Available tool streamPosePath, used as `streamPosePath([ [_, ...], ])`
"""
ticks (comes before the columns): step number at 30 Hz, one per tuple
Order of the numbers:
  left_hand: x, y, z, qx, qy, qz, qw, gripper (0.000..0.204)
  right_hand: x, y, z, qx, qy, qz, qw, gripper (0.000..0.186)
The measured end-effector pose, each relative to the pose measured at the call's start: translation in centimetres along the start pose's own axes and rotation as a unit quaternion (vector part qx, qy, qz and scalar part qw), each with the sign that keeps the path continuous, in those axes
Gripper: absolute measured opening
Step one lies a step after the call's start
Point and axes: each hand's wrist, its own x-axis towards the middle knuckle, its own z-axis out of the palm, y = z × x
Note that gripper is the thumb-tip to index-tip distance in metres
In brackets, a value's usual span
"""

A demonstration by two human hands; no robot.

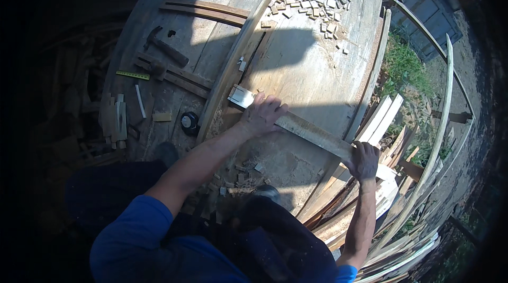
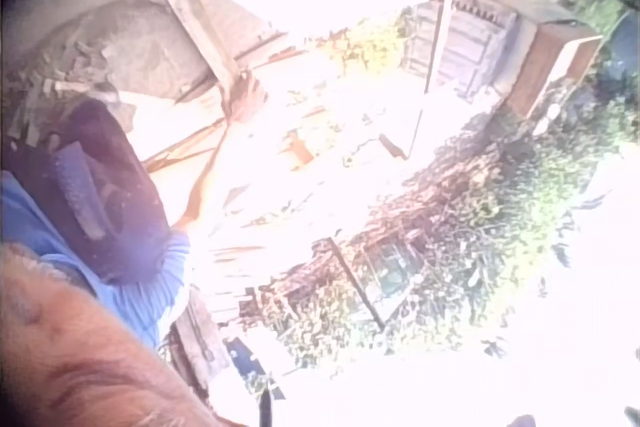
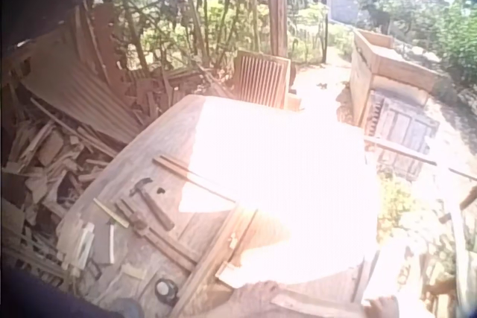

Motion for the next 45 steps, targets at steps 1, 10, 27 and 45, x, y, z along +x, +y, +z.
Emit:
streamPosePath([
  [1,0.5,-0.2,-0.1,-0.011,-0.027,-0.007,1.000,0.083,0.0,-0.9,-0.5,-0.004,-0.005,-0.013,1.000,0.073],
  [10,4.2,-2.2,-0.6,0.014,-0.042,-0.002,0.999,0.077,2.9,0.3,-0.4,-0.030,0.034,-0.008,0.999,0.075],
  [27,7.9,-3.7,-1.0,0.045,-0.077,0.002,0.996,0.079,6.4,1.6,-1.4,-0.034,0.007,0.040,0.999,0.071],
  [45,12.4,-4.9,-1.6,0.092,-0.051,0.082,0.991,0.078,5.5,2.5,0.1,0.016,0.087,0.050,0.995,0.072],
])
